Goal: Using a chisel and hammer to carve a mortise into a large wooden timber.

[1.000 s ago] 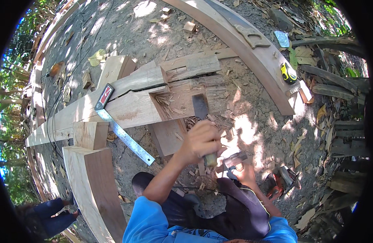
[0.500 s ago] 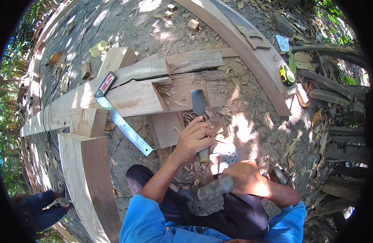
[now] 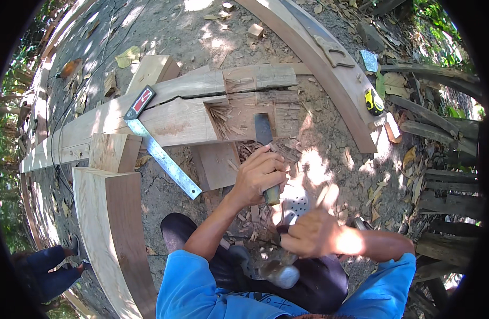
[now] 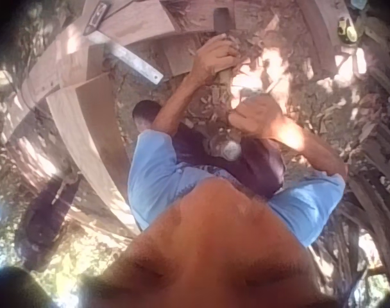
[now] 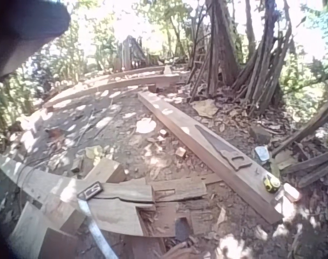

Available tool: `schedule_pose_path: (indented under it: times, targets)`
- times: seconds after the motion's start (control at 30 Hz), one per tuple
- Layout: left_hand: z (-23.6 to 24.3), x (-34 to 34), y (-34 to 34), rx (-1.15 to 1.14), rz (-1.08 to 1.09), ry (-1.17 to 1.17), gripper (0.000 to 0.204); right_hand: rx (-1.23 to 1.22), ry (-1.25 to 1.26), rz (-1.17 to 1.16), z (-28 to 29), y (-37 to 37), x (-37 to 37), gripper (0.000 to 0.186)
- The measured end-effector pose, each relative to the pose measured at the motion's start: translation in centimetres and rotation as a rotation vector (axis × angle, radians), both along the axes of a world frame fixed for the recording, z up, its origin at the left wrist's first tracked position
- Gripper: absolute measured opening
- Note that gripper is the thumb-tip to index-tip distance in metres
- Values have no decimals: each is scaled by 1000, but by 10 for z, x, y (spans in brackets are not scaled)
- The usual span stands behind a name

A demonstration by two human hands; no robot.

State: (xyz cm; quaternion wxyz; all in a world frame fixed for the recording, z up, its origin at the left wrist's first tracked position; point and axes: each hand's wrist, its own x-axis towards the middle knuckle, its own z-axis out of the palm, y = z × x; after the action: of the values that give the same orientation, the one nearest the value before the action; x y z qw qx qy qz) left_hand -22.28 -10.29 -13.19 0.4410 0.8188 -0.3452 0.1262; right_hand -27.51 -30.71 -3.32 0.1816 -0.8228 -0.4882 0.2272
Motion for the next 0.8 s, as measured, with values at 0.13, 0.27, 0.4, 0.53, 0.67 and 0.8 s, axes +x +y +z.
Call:
schedule_pose_path:
  times: [0.13,0.27,0.4,0.53,0.67,0.8]
  targets:
    - [-6,6,-4,-45,33,-53,20,-73,-192,-246,-46,-9,31,24]
    - [-11,6,3,9,-19,-82,18,10,89,-95,-10,-1,-4,19]
    - [6,9,1,-11,-32,-17,16,29,-41,49,-15,-4,-4,18]
    - [6,15,3,-44,-70,44,18,97,-32,-221,-61,-10,9,21]
    - [3,1,9,65,-45,4,15,306,-218,10,-7,6,-24,16]
    - [2,2,5,55,-52,9,16,151,-121,-81,-65,-13,-3,12]
